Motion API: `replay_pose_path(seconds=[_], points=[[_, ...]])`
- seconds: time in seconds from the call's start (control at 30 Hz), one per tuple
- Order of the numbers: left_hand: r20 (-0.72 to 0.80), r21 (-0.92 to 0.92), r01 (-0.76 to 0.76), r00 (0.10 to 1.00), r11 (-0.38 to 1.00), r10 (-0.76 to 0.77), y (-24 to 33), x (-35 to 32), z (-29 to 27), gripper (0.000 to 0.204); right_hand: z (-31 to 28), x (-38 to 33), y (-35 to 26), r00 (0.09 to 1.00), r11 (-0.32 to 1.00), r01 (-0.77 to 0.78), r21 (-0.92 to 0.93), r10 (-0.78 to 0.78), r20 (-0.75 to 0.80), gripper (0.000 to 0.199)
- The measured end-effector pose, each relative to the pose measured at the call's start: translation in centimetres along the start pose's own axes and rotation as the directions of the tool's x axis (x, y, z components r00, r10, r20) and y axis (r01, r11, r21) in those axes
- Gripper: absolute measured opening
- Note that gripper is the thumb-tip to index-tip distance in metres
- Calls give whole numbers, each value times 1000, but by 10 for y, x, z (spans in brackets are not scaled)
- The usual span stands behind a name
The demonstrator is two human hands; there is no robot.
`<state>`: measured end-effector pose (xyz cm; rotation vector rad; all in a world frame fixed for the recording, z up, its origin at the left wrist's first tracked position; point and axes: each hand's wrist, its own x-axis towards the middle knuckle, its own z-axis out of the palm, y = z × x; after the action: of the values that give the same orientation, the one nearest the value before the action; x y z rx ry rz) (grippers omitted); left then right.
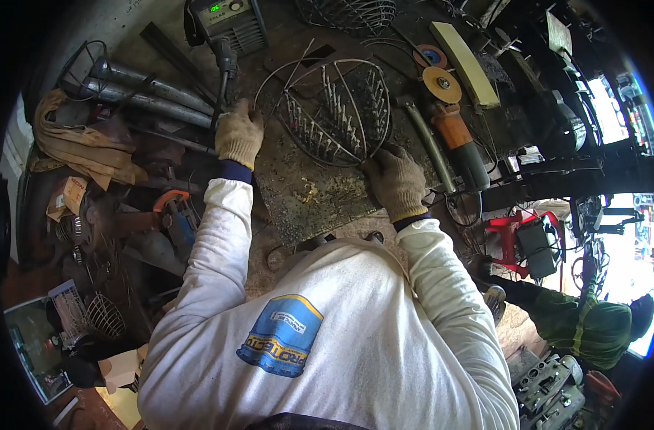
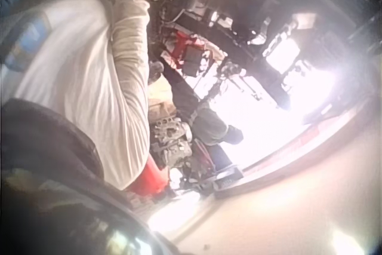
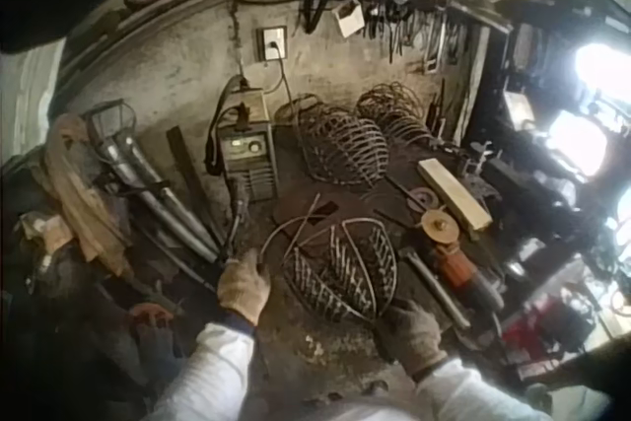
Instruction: The person assembles a curved metal structure by arranging thin metal rods on a plate and joining them using a welding torch.
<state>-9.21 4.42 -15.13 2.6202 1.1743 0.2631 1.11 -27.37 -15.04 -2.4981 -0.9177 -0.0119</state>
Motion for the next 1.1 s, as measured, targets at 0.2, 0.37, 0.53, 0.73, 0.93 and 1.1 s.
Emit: replay_pose_path(seconds=[0.2, 0.37, 0.53, 0.73, 0.93, 1.1], points=[[25, -9, 37, 999, 999, -36, -3, 26, -5, 44, 1, -1, 0, 999, 999, -48, 5, 48, 20, 35], [121, -53, 90, 989, 995, -83, -19, 52, 11, 45, 0, -3, -4, 999, 1000, -24, -16, 24, 23, 37], [93, -2, 62, 994, 998, -61, 5, 45, 0, 41, 2, -3, 1, 1000, 1000, -22, 9, 22, 5, 37], [180, 146, 29, 982, 989, -56, 11, 58, -6, 34, 3, -5, 2, 1000, 1000, -5, 5, 5, -13, 36], [-134, -284, -49, 991, 958, 11, 11, 30, -39, 28, -3, -3, -1, 1000, 997, -26, 67, 27, -6, 34], [-549, -223, -564, 747, 795, 376, 19, 5, -55, 21, -2, -3, -2, 999, 996, -48, 69, 47, 24, 34]])
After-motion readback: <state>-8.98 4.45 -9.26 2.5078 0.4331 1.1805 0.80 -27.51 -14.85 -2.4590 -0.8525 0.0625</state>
